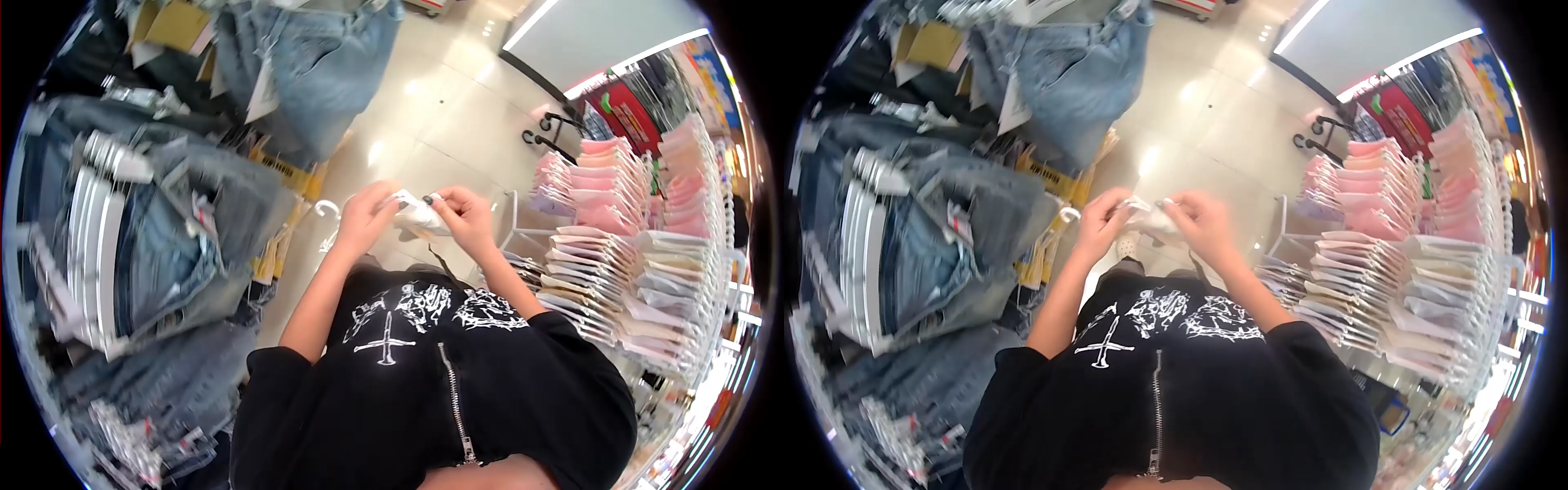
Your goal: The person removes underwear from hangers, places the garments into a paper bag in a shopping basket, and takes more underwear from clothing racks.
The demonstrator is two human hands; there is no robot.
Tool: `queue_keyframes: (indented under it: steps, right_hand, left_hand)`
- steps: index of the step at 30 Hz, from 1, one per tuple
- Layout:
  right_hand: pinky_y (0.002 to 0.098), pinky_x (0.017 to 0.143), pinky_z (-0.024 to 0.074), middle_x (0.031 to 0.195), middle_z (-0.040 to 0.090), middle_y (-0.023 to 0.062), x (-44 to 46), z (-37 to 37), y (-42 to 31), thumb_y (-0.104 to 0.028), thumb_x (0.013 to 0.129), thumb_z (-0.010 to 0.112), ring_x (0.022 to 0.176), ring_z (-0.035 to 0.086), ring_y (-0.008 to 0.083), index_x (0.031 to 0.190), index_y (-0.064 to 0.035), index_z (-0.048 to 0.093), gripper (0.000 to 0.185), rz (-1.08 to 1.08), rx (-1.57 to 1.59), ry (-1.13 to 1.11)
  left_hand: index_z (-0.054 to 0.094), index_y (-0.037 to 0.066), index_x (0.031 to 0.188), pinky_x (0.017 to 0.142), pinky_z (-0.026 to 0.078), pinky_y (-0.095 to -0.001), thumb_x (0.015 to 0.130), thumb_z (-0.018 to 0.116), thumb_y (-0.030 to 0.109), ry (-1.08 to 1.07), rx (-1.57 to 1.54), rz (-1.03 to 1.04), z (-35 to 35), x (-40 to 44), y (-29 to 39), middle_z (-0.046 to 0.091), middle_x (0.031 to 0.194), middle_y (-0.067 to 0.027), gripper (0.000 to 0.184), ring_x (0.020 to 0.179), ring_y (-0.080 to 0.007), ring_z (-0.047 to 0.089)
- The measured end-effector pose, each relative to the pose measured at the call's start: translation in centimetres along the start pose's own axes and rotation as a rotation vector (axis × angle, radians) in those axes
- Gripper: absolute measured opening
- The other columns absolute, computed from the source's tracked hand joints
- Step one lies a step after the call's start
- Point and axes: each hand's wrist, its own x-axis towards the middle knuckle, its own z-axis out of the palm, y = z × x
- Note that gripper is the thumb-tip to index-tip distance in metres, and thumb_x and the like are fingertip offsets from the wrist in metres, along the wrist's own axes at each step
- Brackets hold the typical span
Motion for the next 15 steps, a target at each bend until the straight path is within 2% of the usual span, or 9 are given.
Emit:
queue_keyframes:
  steps: [1, 2, 5, 7, 10, 13, 15]
  right_hand:
    - [0.0224, 0.053, 0.0442, 0.068, 0.064, 0.0087, 0.5, 0.1, -0.2, -0.016, 0.079, 0.064, 0.060, 0.059, 0.0089, 0.084, -0.0017, 0.064, 0.015, -0.014, -0.037, 0.046]
    - [0.0228, 0.053, 0.0440, 0.068, 0.064, 0.0090, 0.8, 0.3, -0.5, -0.016, 0.078, 0.065, 0.059, 0.060, 0.0095, 0.083, -0.0018, 0.064, 0.015, -0.024, -0.072, 0.088]
    - [0.0235, 0.050, 0.0432, 0.064, 0.063, 0.0094, 1.5, 0.0, -1.3, -0.017, 0.079, 0.064, 0.056, 0.059, 0.0106, 0.082, -0.0023, 0.062, 0.015, 0.000, -0.094, 0.168]
    - [0.0231, 0.048, 0.0427, 0.063, 0.063, 0.0086, 1.7, -0.3, -1.4, -0.017, 0.080, 0.064, 0.055, 0.059, 0.0099, 0.083, -0.0022, 0.062, 0.015, -0.025, -0.050, 0.230]
    - [0.0163, 0.043, 0.0286, 0.056, 0.054, -0.0029, 1.5, -0.9, -0.6, -0.009, 0.084, 0.059, 0.049, 0.041, -0.0007, 0.085, -0.0014, 0.059, 0.008, -0.057, 0.078, 0.356]
    - [0.0156, 0.043, 0.0289, 0.058, 0.056, -0.0027, -0.5, -2.5, -2.8, -0.010, 0.085, 0.058, 0.050, 0.042, -0.0007, 0.089, -0.0016, 0.059, 0.009, 0.054, 0.300, 0.385]
    - [0.0155, 0.044, 0.0297, 0.059, 0.057, -0.0020, -2.1, -3.5, -2.5, -0.010, 0.085, 0.058, 0.051, 0.043, -0.0008, 0.089, -0.0012, 0.058, 0.010, 0.026, 0.240, 0.438]
  left_hand:
    - [0.056, 0.000, 0.089, 0.061, 0.038, -0.0224, 0.083, 0.053, 0.011, -0.017, 0.028, 0.036, -0.1, 1.0, -0.1, 0.053, 0.078, -0.0032, 0.013, 0.068, -0.0096, 0.048]
    - [0.055, 0.000, 0.086, 0.056, 0.034, -0.0221, 0.081, 0.053, 0.009, -0.031, -0.027, 0.088, -0.1, 2.0, 0.1, 0.049, 0.074, -0.0029, 0.010, 0.063, -0.0093, 0.042]
    - [0.056, 0.001, 0.091, 0.065, 0.043, -0.0286, 0.080, 0.055, 0.008, -0.137, -0.085, 0.035, -0.4, 4.1, 0.3, 0.056, 0.084, -0.0098, 0.013, 0.075, -0.0199, 0.055]
    - [0.055, 0.000, 0.091, 0.067, 0.042, -0.0272, 0.081, 0.053, 0.006, -0.169, -0.127, 0.056, 0.1, 5.2, 0.2, 0.055, 0.084, -0.0097, 0.012, 0.076, -0.0185, 0.053]
    - [0.055, 0.000, 0.091, 0.067, 0.042, -0.0265, 0.082, 0.051, 0.006, -0.222, -0.189, 0.082, 1.3, 6.2, 0.9, 0.055, 0.083, -0.0095, 0.012, 0.075, -0.0184, 0.053]
    - [0.055, -0.001, 0.091, 0.067, 0.042, -0.0260, 0.083, 0.049, 0.006, -0.271, -0.220, 0.108, 3.2, 6.7, 1.5, 0.055, 0.082, -0.0088, 0.012, 0.074, -0.0173, 0.053]
    - [0.055, -0.001, 0.090, 0.067, 0.042, -0.0258, 0.083, 0.048, 0.006, -0.321, -0.287, 0.114, 4.9, 6.8, 1.9, 0.055, 0.081, -0.0081, 0.012, 0.074, -0.0164, 0.053]
